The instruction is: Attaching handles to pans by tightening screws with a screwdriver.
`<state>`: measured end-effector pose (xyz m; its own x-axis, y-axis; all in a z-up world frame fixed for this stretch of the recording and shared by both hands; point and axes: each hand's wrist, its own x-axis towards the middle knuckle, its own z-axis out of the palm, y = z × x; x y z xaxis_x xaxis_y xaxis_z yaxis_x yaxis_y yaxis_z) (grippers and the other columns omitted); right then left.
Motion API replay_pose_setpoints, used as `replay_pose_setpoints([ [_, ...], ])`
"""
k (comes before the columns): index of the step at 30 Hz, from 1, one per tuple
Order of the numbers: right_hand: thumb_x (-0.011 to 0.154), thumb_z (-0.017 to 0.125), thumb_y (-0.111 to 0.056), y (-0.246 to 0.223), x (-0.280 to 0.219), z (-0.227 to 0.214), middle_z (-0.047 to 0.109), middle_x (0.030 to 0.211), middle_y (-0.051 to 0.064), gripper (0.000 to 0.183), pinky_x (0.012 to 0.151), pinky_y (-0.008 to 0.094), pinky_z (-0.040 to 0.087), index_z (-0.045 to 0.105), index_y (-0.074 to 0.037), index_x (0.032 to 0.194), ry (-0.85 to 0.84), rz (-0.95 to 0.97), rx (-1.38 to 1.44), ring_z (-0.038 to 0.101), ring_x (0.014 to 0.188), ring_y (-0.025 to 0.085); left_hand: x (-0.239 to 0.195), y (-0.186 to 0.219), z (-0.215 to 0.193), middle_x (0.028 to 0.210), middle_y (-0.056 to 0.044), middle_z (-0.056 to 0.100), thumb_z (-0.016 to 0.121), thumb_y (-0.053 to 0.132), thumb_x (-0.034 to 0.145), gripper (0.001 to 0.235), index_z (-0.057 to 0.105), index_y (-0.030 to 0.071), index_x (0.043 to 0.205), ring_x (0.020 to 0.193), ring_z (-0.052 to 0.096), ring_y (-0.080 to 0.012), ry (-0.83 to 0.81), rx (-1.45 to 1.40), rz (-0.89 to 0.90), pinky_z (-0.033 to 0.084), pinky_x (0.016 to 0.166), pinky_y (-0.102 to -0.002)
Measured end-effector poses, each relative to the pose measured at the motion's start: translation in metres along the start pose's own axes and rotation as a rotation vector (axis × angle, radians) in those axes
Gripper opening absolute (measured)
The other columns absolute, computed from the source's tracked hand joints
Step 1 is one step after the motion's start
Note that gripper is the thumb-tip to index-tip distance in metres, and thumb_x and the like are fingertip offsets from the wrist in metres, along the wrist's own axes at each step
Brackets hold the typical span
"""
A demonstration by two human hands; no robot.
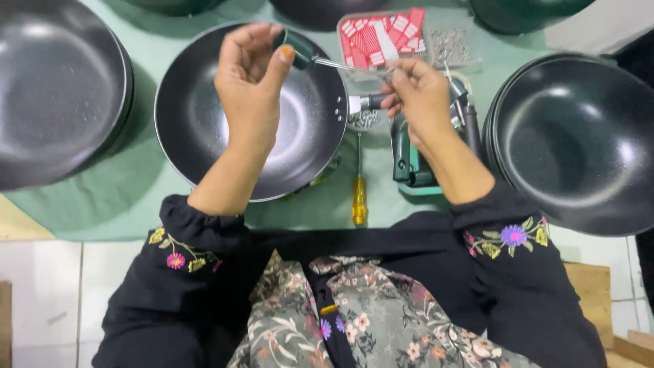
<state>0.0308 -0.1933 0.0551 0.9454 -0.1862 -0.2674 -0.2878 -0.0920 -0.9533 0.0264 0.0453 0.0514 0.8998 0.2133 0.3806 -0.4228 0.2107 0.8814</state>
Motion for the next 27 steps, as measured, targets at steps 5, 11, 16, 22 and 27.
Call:
replay_pose_setpoints([
  [5,0.106,0.054,-0.003,0.01,0.016,-0.011,0.067,0.078,0.007,0.016,0.045,0.018,0.05,0.069,-0.005,0.113,0.002,-0.016,0.113,0.06,0.055,0.009,0.007,0.015,-0.008,0.121,-0.007,0.066,0.074,0.012,0.104,0.024,0.061,0.01,0.124,0.091,0.059,-0.0122,-0.026,0.026,0.167,0.056,0.087,-0.026],
  [11,0.105,0.054,-0.004,0.018,0.025,-0.018,0.067,0.077,0.009,0.015,0.044,0.018,0.048,0.067,-0.005,0.112,0.034,-0.072,0.175,0.062,0.055,0.009,0.001,-0.008,-0.018,0.129,-0.004,0.062,0.066,0.003,0.108,0.039,0.056,0.017,0.143,0.107,0.056,-0.0111,-0.218,0.327,0.073,0.05,0.097,-0.024],
  [16,0.105,0.056,-0.005,0.021,0.029,-0.018,0.068,0.078,0.008,0.014,0.041,0.016,0.048,0.069,-0.005,0.11,0.069,-0.128,0.149,0.061,0.052,0.007,-0.007,-0.016,-0.013,0.126,-0.001,0.064,0.064,0.007,0.109,0.042,0.055,0.023,0.147,0.093,0.054,-0.0082,-0.301,0.443,0.006,0.047,0.079,-0.022],
  [22,0.105,0.058,-0.002,-0.002,0.008,-0.018,0.071,0.083,0.008,0.016,0.046,0.015,0.053,0.07,-0.005,0.115,0.123,-0.32,0.036,0.064,0.056,0.008,-0.008,-0.044,-0.015,0.127,-0.001,0.066,0.061,0.006,0.105,0.046,0.054,0.023,0.147,0.109,0.063,-0.0118,-0.262,0.504,-0.045,0.054,0.093,-0.026],
  [27,0.113,0.063,-0.013,-0.007,-0.006,-0.015,0.063,0.087,0.014,0.017,0.057,0.027,0.057,0.059,0.002,0.12,0.136,-0.939,-0.079,0.067,0.066,0.02,-0.021,-0.069,-0.004,0.127,0.001,0.071,0.064,0.011,0.097,0.04,0.066,0.014,0.137,0.089,0.064,-0.012,-0.099,0.176,-0.661,0.062,0.073,-0.025],
])
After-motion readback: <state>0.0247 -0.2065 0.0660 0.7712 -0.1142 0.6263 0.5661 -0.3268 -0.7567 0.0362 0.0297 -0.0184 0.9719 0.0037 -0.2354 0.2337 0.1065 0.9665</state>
